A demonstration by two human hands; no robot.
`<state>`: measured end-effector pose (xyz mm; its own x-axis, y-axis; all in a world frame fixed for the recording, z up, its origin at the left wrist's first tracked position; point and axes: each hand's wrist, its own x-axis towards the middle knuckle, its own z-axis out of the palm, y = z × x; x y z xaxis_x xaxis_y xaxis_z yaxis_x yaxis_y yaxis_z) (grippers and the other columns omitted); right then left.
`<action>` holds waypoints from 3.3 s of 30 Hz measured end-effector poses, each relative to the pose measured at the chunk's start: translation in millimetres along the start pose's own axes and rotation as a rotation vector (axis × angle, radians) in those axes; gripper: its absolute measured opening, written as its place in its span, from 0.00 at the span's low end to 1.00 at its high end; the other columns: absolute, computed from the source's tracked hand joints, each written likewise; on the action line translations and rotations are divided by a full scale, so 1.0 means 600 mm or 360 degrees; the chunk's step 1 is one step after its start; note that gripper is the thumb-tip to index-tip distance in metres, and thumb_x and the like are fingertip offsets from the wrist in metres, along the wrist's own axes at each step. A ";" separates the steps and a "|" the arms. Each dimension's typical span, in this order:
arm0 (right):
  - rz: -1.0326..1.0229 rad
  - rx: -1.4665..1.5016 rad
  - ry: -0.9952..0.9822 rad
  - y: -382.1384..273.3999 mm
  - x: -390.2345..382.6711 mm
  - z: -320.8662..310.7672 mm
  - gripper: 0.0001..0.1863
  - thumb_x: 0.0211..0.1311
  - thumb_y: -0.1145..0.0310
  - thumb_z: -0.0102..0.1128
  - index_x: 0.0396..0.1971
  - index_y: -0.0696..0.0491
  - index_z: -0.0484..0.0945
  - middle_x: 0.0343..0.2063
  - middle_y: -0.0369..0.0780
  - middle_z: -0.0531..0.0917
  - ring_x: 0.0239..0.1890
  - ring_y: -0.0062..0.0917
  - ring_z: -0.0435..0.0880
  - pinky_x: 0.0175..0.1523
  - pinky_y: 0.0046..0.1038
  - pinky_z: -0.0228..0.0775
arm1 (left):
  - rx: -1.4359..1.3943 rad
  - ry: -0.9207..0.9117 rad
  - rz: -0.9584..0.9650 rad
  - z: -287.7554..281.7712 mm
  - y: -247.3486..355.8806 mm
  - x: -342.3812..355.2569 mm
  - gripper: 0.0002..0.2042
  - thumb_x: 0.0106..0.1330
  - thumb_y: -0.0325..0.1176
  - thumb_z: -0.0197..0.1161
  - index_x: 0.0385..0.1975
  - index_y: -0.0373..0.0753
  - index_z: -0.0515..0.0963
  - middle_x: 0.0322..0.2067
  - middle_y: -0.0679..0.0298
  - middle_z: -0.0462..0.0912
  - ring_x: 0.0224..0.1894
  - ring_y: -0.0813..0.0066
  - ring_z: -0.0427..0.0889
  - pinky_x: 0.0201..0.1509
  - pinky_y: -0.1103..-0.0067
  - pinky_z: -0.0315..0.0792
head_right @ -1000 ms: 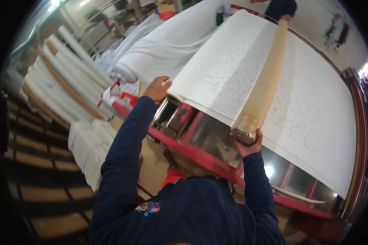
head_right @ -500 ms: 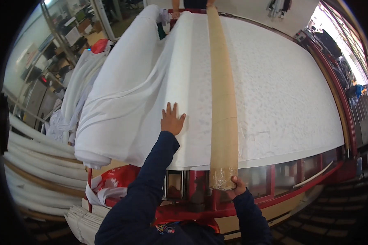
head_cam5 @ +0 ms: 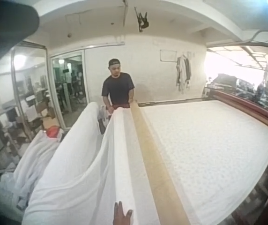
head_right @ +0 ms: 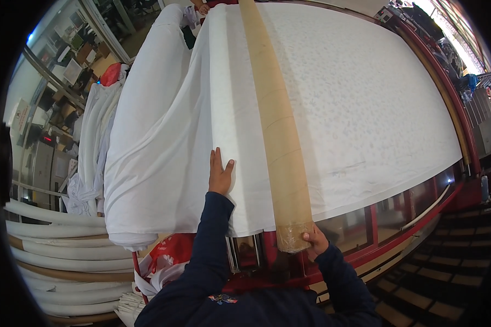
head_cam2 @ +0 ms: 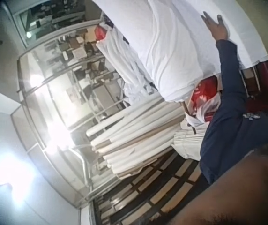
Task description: Operator is feeding fabric into a large format printing machine and managing the output roll.
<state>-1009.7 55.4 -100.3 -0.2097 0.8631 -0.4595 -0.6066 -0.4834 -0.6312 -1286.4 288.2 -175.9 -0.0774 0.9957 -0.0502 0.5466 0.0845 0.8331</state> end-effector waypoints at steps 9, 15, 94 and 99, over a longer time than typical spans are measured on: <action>-0.0047 -0.0077 0.0133 0.002 0.044 -0.006 0.46 0.47 0.71 0.71 0.67 0.56 0.56 0.57 0.42 0.73 0.60 0.31 0.73 0.65 0.33 0.65 | -0.0032 0.0028 0.0120 0.005 -0.031 0.012 0.34 0.71 0.44 0.56 0.71 0.38 0.51 0.72 0.46 0.46 0.74 0.52 0.46 0.75 0.68 0.47; -0.0064 -0.0156 0.0192 -0.019 0.055 0.022 0.46 0.48 0.74 0.71 0.68 0.53 0.56 0.57 0.41 0.73 0.60 0.31 0.73 0.63 0.33 0.66 | -0.0194 -0.0037 0.0048 0.006 -0.007 0.005 0.34 0.70 0.44 0.56 0.72 0.38 0.50 0.73 0.48 0.45 0.75 0.55 0.45 0.75 0.67 0.46; -0.0371 -0.3067 0.1131 -0.064 0.066 -0.143 0.44 0.62 0.34 0.44 0.73 0.41 0.51 0.73 0.49 0.45 0.75 0.49 0.37 0.74 0.53 0.24 | 0.0131 0.0066 0.0087 0.003 -0.061 0.007 0.42 0.68 0.54 0.57 0.70 0.28 0.50 0.70 0.42 0.52 0.73 0.51 0.50 0.75 0.68 0.45; -0.0294 -0.3099 0.1129 -0.069 0.056 -0.149 0.44 0.62 0.35 0.46 0.73 0.42 0.52 0.73 0.51 0.46 0.75 0.49 0.38 0.74 0.53 0.26 | -0.0038 -0.0020 -0.0200 0.015 -0.050 -0.027 0.43 0.69 0.59 0.51 0.68 0.24 0.50 0.68 0.39 0.56 0.71 0.54 0.56 0.74 0.71 0.49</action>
<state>-923.1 91.4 -145.2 0.2975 0.9452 -0.1346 0.9354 -0.3168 -0.1571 -1294.4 269.9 -205.0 -0.1338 0.9777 -0.1619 0.5132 0.2081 0.8326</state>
